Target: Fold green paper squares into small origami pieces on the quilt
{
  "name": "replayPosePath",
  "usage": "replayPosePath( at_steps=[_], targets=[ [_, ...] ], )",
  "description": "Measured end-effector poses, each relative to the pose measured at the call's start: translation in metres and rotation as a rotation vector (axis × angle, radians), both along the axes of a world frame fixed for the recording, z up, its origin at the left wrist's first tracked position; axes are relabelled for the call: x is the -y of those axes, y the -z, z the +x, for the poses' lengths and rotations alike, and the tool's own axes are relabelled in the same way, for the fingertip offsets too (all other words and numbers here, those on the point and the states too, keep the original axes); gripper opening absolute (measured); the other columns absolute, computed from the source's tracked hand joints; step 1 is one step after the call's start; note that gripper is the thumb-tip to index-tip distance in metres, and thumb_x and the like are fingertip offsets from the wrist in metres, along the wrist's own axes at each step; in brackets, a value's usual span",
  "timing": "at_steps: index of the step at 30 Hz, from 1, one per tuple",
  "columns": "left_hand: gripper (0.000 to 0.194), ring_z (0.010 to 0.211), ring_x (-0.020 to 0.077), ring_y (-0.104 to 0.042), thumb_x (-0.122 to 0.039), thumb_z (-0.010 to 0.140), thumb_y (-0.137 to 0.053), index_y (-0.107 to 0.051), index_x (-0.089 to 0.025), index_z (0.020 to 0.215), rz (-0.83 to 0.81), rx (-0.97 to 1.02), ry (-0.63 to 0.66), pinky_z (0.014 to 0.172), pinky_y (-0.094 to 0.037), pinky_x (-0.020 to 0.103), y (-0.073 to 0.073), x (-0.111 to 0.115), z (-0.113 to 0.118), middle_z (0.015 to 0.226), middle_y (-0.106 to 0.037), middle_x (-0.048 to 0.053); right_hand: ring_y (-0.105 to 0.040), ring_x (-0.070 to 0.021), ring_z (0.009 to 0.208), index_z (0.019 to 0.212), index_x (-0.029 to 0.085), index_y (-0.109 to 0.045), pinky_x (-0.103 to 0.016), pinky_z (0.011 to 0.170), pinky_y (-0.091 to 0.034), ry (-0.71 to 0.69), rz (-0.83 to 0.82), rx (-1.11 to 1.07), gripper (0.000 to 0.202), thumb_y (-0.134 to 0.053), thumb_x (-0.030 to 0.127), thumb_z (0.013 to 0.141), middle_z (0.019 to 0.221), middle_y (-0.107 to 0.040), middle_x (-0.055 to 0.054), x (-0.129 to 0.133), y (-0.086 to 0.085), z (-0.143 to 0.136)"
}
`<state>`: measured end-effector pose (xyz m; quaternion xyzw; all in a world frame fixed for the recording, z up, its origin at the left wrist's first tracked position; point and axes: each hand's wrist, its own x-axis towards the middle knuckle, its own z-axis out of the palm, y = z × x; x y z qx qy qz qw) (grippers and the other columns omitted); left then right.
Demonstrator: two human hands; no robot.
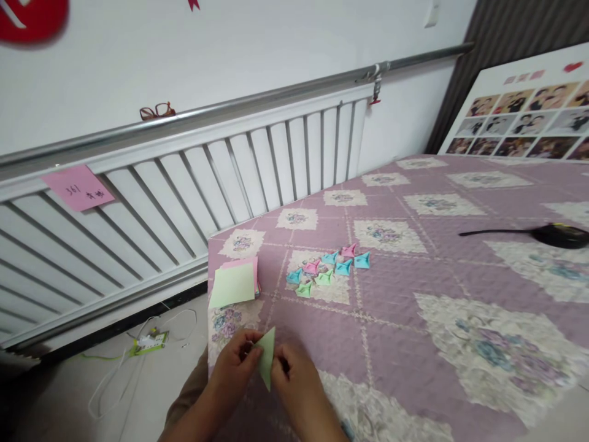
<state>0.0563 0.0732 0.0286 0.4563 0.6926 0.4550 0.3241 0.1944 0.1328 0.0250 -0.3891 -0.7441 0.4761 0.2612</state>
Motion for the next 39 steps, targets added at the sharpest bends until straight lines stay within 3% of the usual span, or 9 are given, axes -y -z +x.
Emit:
replayPosePath(
  at_steps=[4, 11, 19, 27, 39],
  targets=[
    [0.014, 0.063, 0.0139, -0.052, -0.02, 0.076, -0.051, -0.056, -0.018, 0.089, -0.007, 0.083, -0.056, 0.058, -0.041, 0.024, 0.002, -0.005, -0.001, 0.073, -0.057, -0.001, -0.055, -0.0161, 0.067, 0.068, 0.021, -0.058, -0.025, 0.061, -0.04, -0.034, -0.056, -0.066, 0.017, -0.046, 0.027, 0.078, 0.069, -0.061, 0.0, -0.002, -0.003, -0.001],
    [0.013, 0.074, 0.0162, -0.055, -0.016, 0.077, -0.048, -0.057, -0.018, 0.086, -0.003, 0.006, -0.096, 0.069, -0.042, 0.026, 0.001, -0.005, 0.002, 0.077, -0.059, 0.0, -0.059, -0.0179, 0.074, 0.075, 0.019, -0.063, -0.026, 0.067, -0.043, -0.152, -0.194, -0.187, 0.015, -0.049, 0.024, 0.074, 0.073, -0.064, 0.0, -0.003, -0.004, -0.005],
    [0.025, 0.082, 0.0172, -0.056, -0.015, 0.081, -0.041, -0.055, -0.019, 0.102, -0.02, -0.087, 0.001, 0.076, -0.043, 0.029, -0.008, 0.0, 0.007, 0.088, -0.061, 0.003, -0.055, -0.0158, 0.067, 0.069, 0.019, -0.058, -0.025, 0.063, -0.041, -0.113, -0.276, -0.215, 0.012, -0.05, 0.027, 0.072, 0.066, -0.059, 0.002, -0.005, 0.004, -0.008],
    [0.056, 0.11, 0.022, -0.051, -0.005, 0.065, -0.053, -0.054, -0.019, 0.119, 0.075, -0.381, 0.219, 0.098, -0.039, 0.035, -0.01, 0.008, -0.005, 0.12, -0.051, 0.009, -0.051, -0.0144, 0.064, 0.064, 0.019, -0.053, -0.024, 0.061, -0.039, -0.088, -0.219, -0.161, 0.008, -0.048, 0.024, 0.069, 0.063, -0.054, 0.003, -0.005, 0.005, -0.009],
    [0.054, 0.109, 0.0222, -0.051, -0.005, 0.068, -0.05, -0.054, -0.022, 0.12, 0.067, -0.444, 0.167, 0.099, -0.04, 0.036, -0.01, 0.014, 0.0, 0.119, -0.053, 0.008, -0.054, -0.0156, 0.067, 0.067, 0.019, -0.057, -0.025, 0.064, -0.041, -0.099, -0.154, -0.177, 0.011, -0.047, 0.022, 0.07, 0.067, -0.059, 0.002, 0.0, 0.005, -0.01]
  ],
)
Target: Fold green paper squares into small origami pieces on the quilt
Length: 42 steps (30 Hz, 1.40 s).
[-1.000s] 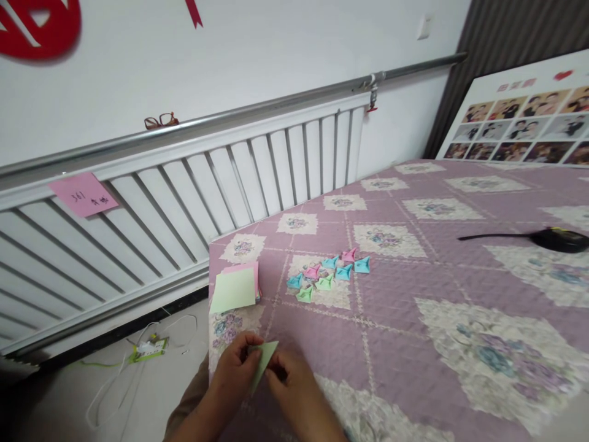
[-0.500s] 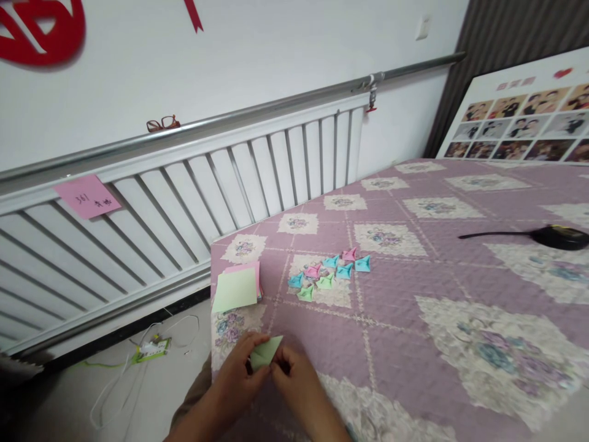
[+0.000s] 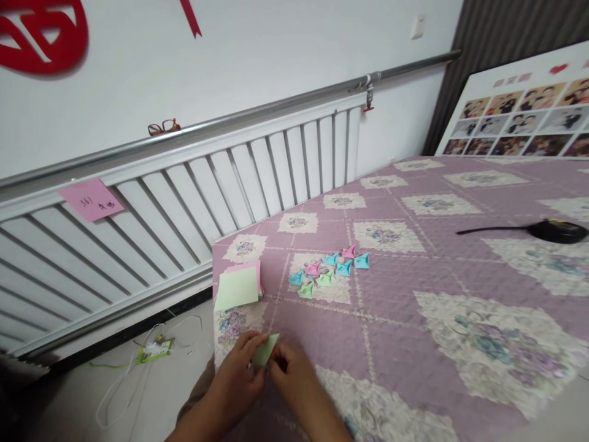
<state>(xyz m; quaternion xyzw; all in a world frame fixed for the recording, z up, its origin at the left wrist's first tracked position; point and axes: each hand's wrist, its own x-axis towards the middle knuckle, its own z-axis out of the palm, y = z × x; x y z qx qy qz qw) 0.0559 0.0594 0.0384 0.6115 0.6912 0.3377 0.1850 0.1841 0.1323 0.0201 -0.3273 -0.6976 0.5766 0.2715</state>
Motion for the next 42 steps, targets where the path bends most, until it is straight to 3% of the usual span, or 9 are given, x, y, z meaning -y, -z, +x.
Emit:
replayPosePath(
  at_steps=[11, 21, 32, 42],
  targets=[
    [0.054, 0.115, 0.0231, -0.048, -0.003, 0.068, -0.05, -0.055, -0.019, 0.119, -0.012, 0.054, -0.051, 0.101, -0.038, 0.037, 0.0002, 0.0002, 0.0058, 0.123, -0.051, 0.01, -0.051, -0.0143, 0.065, 0.066, 0.019, -0.056, -0.024, 0.061, -0.038, 0.019, 0.014, 0.01, 0.01, -0.048, 0.023, 0.071, 0.064, -0.056, 0.002, 0.001, 0.0001, 0.0014],
    [0.046, 0.097, 0.0208, -0.057, -0.008, 0.068, -0.053, -0.057, -0.02, 0.112, -0.068, 0.254, -0.085, 0.079, -0.046, 0.029, -0.0042, -0.0036, 0.0053, 0.108, -0.061, 0.006, -0.053, -0.0147, 0.065, 0.069, 0.017, -0.061, -0.025, 0.061, -0.04, -0.014, -0.044, -0.015, 0.014, -0.049, 0.023, 0.072, 0.065, -0.06, 0.002, -0.0015, 0.0039, 0.0024],
    [0.053, 0.115, 0.0232, -0.049, -0.004, 0.068, -0.051, -0.056, -0.021, 0.118, 0.039, 0.071, -0.062, 0.101, -0.038, 0.038, 0.002, 0.0005, 0.0073, 0.124, -0.052, 0.009, -0.051, -0.0143, 0.063, 0.064, 0.018, -0.055, -0.025, 0.061, -0.038, 0.053, 0.065, 0.039, 0.01, -0.047, 0.021, 0.07, 0.064, -0.057, 0.002, 0.002, -0.0001, 0.001],
    [0.05, 0.112, 0.024, -0.05, -0.007, 0.069, -0.05, -0.055, -0.022, 0.116, 0.019, 0.102, -0.086, 0.094, -0.043, 0.039, 0.0027, -0.0015, 0.0073, 0.122, -0.053, 0.009, -0.054, -0.0154, 0.068, 0.07, 0.018, -0.061, -0.025, 0.064, -0.04, 0.025, -0.01, -0.015, 0.015, -0.047, 0.024, 0.073, 0.068, -0.06, 0.001, 0.0005, -0.0003, 0.0024]
  ],
)
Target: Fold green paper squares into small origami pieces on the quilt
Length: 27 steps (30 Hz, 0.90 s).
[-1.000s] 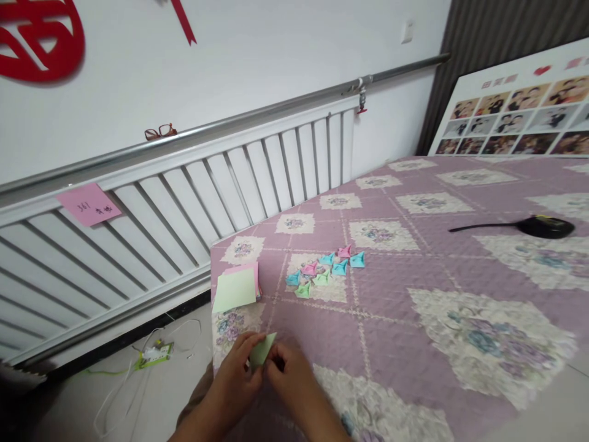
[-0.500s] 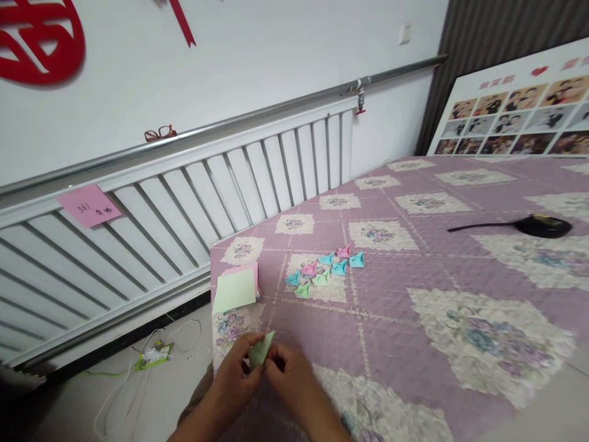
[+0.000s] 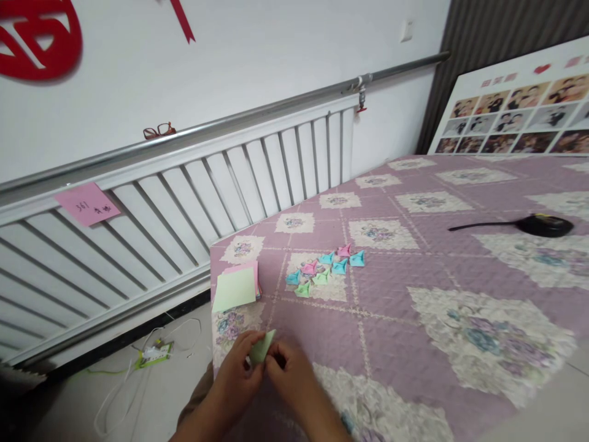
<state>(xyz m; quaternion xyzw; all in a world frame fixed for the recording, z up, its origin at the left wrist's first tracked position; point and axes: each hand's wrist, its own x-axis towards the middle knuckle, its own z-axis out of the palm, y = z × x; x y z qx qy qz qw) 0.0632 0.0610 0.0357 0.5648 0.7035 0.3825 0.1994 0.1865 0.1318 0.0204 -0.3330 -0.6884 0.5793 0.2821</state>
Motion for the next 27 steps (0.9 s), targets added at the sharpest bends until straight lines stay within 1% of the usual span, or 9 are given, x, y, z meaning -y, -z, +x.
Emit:
replayPosePath(
  at_steps=[8, 17, 22, 27],
  targets=[
    [0.044, 0.099, 0.0212, -0.056, -0.007, 0.07, -0.05, -0.057, -0.02, 0.112, -0.035, 0.094, 0.014, 0.085, -0.045, 0.033, -0.007, -0.0034, -0.0001, 0.109, -0.06, 0.007, -0.05, -0.0137, 0.062, 0.07, 0.017, -0.06, -0.024, 0.059, -0.039, 0.023, -0.071, -0.018, 0.016, -0.05, 0.029, 0.074, 0.064, -0.056, 0.002, -0.0031, 0.0027, 0.0003],
    [0.044, 0.099, 0.0212, -0.056, -0.006, 0.07, -0.05, -0.057, -0.02, 0.111, -0.045, 0.105, 0.021, 0.086, -0.043, 0.032, -0.0064, -0.0013, 0.0, 0.108, -0.061, 0.006, -0.053, -0.0148, 0.067, 0.074, 0.017, -0.063, -0.025, 0.062, -0.04, -0.017, -0.06, -0.022, 0.018, -0.049, 0.027, 0.076, 0.069, -0.06, 0.001, -0.0031, 0.006, 0.0006],
    [0.045, 0.101, 0.021, -0.055, -0.005, 0.069, -0.05, -0.056, -0.019, 0.112, -0.037, 0.1, 0.026, 0.086, -0.043, 0.032, -0.0047, -0.0001, -0.0005, 0.112, -0.058, 0.007, -0.05, -0.0136, 0.063, 0.071, 0.017, -0.062, -0.024, 0.06, -0.038, -0.032, -0.094, -0.038, 0.015, -0.05, 0.025, 0.073, 0.065, -0.057, 0.002, -0.0034, 0.0056, -0.0005],
    [0.046, 0.101, 0.0216, -0.055, -0.004, 0.069, -0.05, -0.056, -0.019, 0.111, -0.046, 0.096, 0.032, 0.087, -0.042, 0.033, -0.0078, 0.0009, 0.0005, 0.112, -0.059, 0.007, -0.05, -0.0143, 0.065, 0.07, 0.018, -0.061, -0.025, 0.062, -0.038, -0.049, -0.116, -0.073, 0.013, -0.052, 0.026, 0.073, 0.067, -0.057, 0.001, -0.0047, 0.0085, -0.0019]
  ],
)
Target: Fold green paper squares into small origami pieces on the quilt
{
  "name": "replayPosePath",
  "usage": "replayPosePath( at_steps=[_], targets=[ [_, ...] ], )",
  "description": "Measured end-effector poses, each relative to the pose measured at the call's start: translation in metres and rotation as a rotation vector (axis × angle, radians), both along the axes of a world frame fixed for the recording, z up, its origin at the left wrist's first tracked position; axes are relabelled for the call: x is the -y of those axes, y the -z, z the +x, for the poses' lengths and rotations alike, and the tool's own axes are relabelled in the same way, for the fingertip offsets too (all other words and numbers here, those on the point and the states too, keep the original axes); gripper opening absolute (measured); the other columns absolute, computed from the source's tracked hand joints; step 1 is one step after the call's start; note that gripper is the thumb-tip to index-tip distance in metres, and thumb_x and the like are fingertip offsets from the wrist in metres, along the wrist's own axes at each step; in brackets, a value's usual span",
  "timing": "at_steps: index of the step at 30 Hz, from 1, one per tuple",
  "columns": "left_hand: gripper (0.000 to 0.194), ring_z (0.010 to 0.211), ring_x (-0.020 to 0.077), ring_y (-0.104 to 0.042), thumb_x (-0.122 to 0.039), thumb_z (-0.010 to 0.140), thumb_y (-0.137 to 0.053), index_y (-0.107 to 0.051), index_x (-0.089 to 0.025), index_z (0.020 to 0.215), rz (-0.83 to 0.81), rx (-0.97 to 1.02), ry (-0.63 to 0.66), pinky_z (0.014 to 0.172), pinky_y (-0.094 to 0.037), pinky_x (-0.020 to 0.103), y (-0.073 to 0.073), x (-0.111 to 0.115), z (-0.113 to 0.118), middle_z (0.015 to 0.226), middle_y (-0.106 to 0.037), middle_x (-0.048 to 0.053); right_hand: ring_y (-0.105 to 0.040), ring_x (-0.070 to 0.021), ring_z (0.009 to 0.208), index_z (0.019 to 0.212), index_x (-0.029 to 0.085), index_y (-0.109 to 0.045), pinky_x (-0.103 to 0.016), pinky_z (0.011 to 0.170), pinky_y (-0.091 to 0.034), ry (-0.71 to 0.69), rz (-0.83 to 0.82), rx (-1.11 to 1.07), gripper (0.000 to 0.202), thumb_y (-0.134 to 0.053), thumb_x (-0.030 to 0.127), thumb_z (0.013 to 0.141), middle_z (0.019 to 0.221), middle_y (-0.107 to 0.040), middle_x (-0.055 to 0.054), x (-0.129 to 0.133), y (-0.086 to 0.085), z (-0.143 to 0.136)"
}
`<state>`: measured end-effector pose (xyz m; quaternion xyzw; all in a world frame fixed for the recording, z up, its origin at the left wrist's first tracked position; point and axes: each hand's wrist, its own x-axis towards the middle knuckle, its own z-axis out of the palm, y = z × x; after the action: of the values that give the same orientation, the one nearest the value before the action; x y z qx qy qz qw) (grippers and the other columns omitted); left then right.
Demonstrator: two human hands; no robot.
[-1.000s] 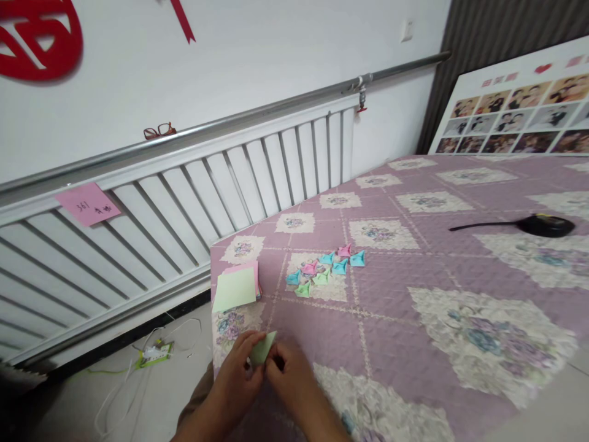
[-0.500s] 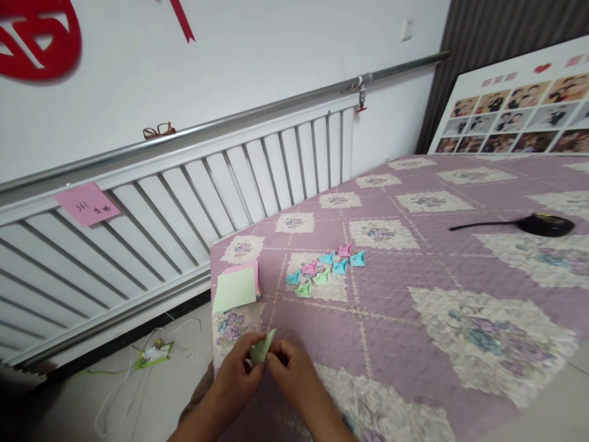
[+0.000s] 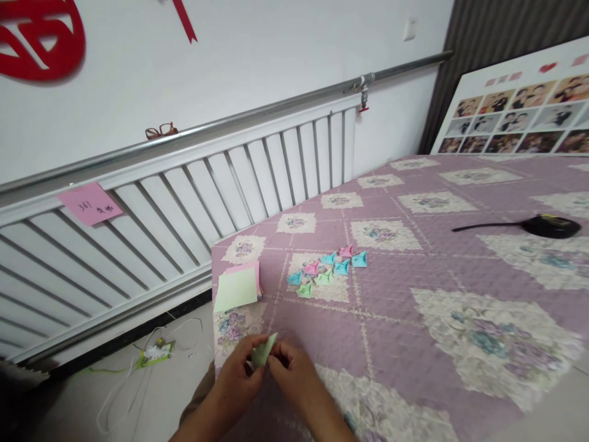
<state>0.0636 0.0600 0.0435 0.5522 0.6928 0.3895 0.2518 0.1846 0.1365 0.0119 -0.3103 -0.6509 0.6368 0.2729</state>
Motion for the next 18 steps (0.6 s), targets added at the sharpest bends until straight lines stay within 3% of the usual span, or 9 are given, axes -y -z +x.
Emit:
replayPosePath(
  at_steps=[9, 18],
  targets=[
    [0.044, 0.099, 0.0208, -0.055, -0.004, 0.069, -0.05, -0.057, -0.019, 0.109, -0.021, 0.062, 0.022, 0.086, -0.042, 0.032, -0.002, 0.0, -0.001, 0.108, -0.06, 0.006, -0.041, -0.0104, 0.054, 0.069, 0.018, -0.061, -0.022, 0.053, -0.033, -0.016, -0.111, -0.006, 0.012, -0.052, 0.026, 0.071, 0.06, -0.05, 0.004, 0.002, -0.005, 0.001],
    [0.049, 0.105, 0.0212, -0.053, -0.003, 0.067, -0.048, -0.056, -0.019, 0.112, 0.034, -0.034, 0.013, 0.088, -0.044, 0.034, 0.006, 0.004, -0.002, 0.115, -0.056, 0.007, -0.04, -0.0095, 0.051, 0.071, 0.018, -0.06, -0.022, 0.052, -0.032, -0.051, -0.119, -0.025, 0.012, -0.05, 0.024, 0.073, 0.059, -0.049, 0.005, 0.001, 0.005, -0.001]
  ],
)
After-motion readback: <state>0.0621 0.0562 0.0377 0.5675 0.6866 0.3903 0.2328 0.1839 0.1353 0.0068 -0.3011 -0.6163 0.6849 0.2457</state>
